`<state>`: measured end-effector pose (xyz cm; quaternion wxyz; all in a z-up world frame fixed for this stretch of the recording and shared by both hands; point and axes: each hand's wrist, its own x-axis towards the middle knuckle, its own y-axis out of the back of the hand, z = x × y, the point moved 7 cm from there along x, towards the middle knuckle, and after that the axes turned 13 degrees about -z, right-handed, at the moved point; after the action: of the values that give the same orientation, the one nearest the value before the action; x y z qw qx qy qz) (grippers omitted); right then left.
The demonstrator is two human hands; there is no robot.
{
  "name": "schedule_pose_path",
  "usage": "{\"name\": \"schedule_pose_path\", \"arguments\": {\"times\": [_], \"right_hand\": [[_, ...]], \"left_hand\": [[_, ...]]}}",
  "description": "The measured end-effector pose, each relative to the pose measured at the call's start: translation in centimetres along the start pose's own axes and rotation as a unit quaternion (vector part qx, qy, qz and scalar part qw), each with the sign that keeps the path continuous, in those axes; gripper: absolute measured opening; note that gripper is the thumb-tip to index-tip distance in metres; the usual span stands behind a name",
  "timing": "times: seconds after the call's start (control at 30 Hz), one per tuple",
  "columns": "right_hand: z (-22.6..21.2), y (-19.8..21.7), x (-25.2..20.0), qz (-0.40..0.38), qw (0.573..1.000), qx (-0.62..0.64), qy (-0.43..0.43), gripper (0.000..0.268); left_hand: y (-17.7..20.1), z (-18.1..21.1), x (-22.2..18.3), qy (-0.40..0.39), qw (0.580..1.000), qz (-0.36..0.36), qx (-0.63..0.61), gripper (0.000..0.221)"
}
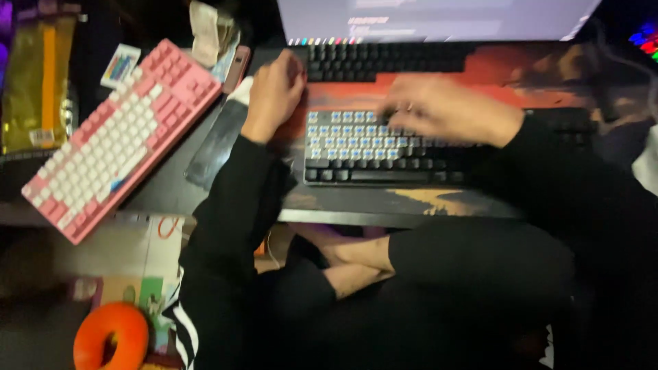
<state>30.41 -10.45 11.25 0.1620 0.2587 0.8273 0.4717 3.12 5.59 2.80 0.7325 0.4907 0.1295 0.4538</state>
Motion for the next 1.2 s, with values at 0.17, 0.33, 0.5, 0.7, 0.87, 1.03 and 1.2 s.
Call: {"name": "schedule_pose_path", "arguments": {"times": [0.17, 0.33, 0.5, 0.7, 0.87, 1.03, 1.2], "right_hand": [[7.3, 0.0, -0.7, 0.16, 0.966, -0.059, -0.195, 0.029], [7.7, -0.5, 0.9, 0.218, 0.953, -0.114, -0.178, 0.02], [8.1, -0.6, 2.3, 0.217, 0.949, -0.107, -0.203, 0.022], [7.5, -0.9, 2.4, 0.206, 0.955, -0.104, -0.188, 0.024], [7.4, -0.9, 2.4, 0.223, 0.956, -0.072, -0.175, 0.033], [7.2, -0.6, 2.4, 0.219, 0.958, -0.072, -0.171, 0.029], [7.2, -0.6, 2.3, 0.22, 0.957, -0.069, -0.175, 0.027]], "left_hand": [[0.7, 1.0, -0.3, -0.019, 1.0, 0.015, 0.015, 0.019], [1.1, 1.6, -0.4, -0.03, 0.999, 0.022, 0.023, 0.018], [1.1, 1.5, -0.1, -0.036, 0.999, 0.025, 0.031, 0.019], [1.1, 1.8, -0.5, -0.043, 0.998, 0.032, 0.037, 0.021], [1.1, 1.8, -0.4, -0.037, 0.999, 0.027, 0.027, 0.019], [1.0, 1.5, -0.1, -0.036, 0.999, 0.025, 0.032, 0.019], [0.8, 1.4, -0.2, -0.034, 0.999, 0.023, 0.029, 0.018]]}}
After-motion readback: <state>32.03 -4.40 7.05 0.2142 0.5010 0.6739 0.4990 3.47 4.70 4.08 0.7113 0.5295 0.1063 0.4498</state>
